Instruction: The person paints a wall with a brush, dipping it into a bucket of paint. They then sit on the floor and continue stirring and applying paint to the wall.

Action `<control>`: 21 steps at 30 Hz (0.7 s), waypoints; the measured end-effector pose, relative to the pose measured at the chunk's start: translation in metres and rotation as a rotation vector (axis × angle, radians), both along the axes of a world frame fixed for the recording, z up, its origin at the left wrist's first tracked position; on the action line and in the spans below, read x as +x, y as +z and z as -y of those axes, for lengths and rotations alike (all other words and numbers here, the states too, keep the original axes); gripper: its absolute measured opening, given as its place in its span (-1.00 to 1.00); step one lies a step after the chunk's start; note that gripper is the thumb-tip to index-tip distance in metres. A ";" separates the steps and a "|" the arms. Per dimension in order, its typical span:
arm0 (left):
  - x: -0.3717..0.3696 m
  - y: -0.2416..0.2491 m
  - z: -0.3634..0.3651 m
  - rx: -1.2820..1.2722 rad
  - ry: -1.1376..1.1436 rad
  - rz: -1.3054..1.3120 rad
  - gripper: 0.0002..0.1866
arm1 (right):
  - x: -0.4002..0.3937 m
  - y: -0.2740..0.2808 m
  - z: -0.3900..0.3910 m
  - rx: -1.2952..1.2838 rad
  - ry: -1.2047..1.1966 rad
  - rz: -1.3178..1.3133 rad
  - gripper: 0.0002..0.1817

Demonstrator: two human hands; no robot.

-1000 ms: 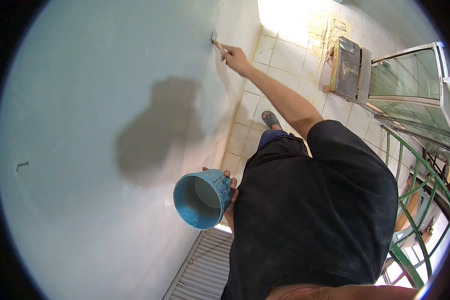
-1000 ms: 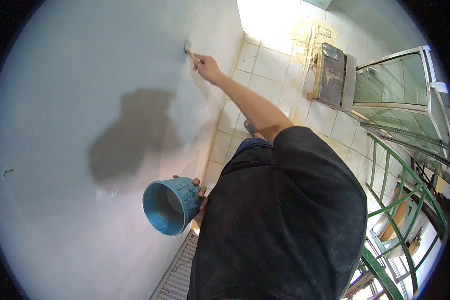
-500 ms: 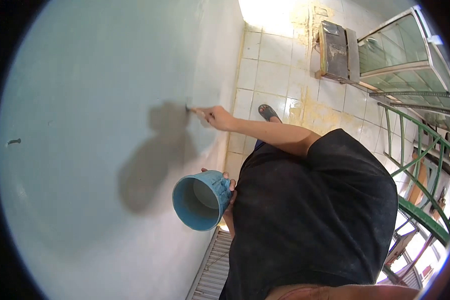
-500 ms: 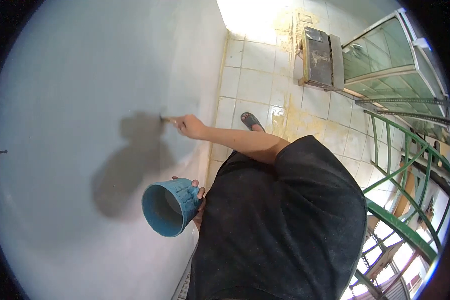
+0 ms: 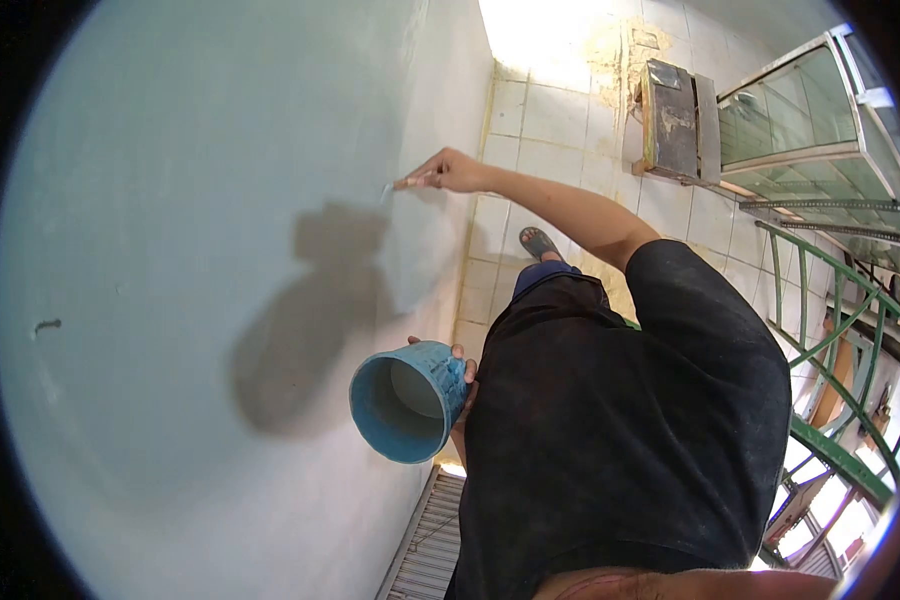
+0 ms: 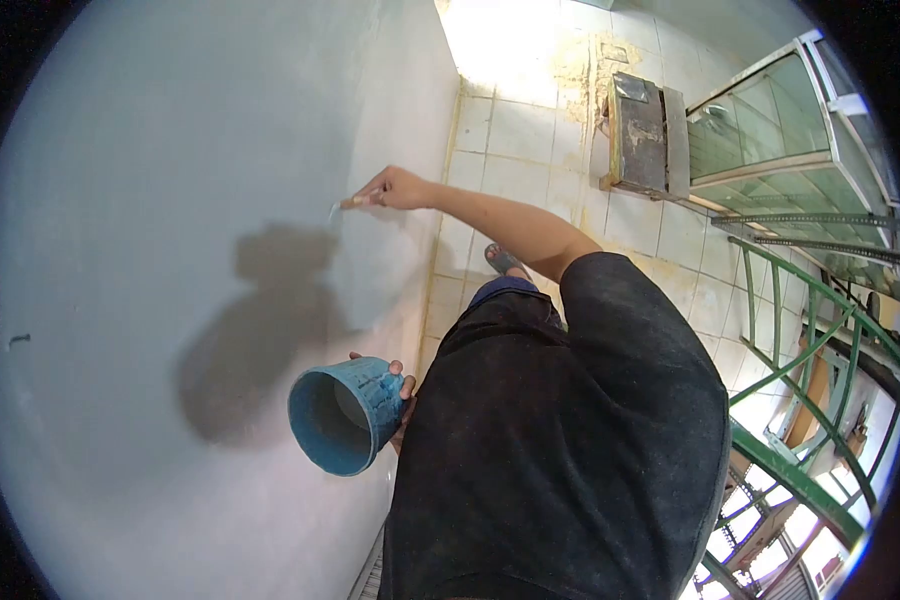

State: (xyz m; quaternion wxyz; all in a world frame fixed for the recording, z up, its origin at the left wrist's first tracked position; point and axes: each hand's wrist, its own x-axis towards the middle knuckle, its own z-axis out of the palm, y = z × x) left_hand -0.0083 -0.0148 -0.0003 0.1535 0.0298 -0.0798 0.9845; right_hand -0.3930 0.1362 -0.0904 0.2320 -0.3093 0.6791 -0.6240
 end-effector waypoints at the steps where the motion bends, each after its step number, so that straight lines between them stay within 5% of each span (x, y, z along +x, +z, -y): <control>1: -0.002 0.003 -0.004 0.010 0.019 0.014 -0.44 | -0.013 0.014 -0.008 0.076 -0.030 -0.008 -0.68; 9: 0.006 -0.011 0.006 0.040 -0.038 0.022 -0.42 | -0.098 0.059 -0.026 0.232 -0.244 -0.040 -0.69; 12: 0.003 -0.002 0.001 0.093 -0.087 -0.037 -0.46 | -0.134 0.056 -0.037 0.311 -0.693 -0.007 -0.61; 14: 0.003 0.029 -0.016 0.095 0.121 0.129 -0.47 | -0.158 0.052 -0.039 0.148 -0.954 0.037 -0.57; 21: 0.014 0.001 -0.002 0.055 0.105 0.115 -0.44 | -0.108 0.030 0.024 0.093 -0.941 -0.013 -0.62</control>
